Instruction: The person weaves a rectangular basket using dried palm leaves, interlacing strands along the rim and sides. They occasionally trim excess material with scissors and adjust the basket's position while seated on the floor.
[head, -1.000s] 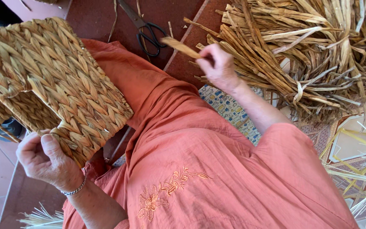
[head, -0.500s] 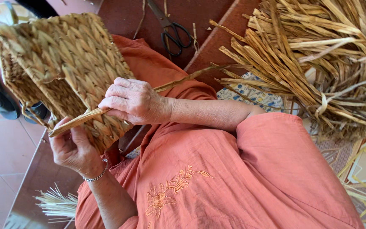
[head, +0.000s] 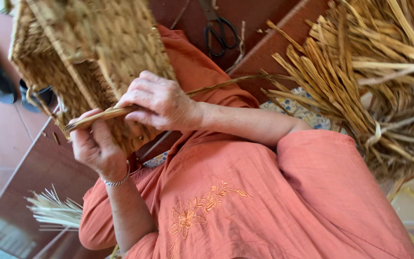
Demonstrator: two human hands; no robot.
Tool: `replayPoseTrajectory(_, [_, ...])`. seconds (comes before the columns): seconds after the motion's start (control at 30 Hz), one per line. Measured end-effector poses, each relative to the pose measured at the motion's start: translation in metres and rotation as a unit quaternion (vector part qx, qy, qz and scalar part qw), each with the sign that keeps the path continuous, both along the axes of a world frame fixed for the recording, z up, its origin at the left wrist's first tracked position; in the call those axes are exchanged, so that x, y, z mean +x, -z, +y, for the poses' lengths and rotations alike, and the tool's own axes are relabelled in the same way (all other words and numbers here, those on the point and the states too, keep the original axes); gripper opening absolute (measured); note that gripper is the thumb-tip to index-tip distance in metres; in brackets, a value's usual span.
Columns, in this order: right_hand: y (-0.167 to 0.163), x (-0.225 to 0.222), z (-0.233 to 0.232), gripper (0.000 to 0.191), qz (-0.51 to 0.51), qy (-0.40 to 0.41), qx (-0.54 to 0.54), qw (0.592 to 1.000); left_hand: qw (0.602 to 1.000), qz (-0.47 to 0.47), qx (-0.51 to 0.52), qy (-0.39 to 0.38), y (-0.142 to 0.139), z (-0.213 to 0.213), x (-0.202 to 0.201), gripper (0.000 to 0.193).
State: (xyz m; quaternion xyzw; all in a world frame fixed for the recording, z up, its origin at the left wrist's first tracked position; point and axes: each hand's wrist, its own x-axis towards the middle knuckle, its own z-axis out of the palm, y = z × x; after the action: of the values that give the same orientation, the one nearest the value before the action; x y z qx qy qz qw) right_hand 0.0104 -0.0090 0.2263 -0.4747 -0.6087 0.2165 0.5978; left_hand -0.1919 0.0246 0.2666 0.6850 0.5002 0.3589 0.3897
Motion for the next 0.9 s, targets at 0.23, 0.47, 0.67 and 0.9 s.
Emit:
replayPoseTrajectory(0.23, [-0.002, 0.034, 0.044, 0.011, 0.026, -0.141, -0.075, 0.987, 0.995, 0.039, 0.082, 0.043, -0.005, 0.028, 0.028, 0.012])
replayPoseTrajectory(0.47, [-0.030, 0.046, 0.070, 0.013, -0.001, -0.168, -0.122, 0.978, 0.997, -0.013, 0.066, 0.024, -0.012, 0.059, 0.040, 0.012])
replayPoseTrajectory(0.67, [-0.066, 0.039, 0.100, 0.024, -0.013, -0.154, -0.127, 0.980, 0.994, -0.067, 0.073, 0.035, -0.031, 0.087, 0.041, 0.016])
replayPoseTrajectory(0.9, [-0.092, 0.039, 0.119, 0.026, -0.170, -0.107, 0.000, 0.980, 0.992, -0.057, 0.105, 0.025, -0.038, 0.096, 0.041, 0.020])
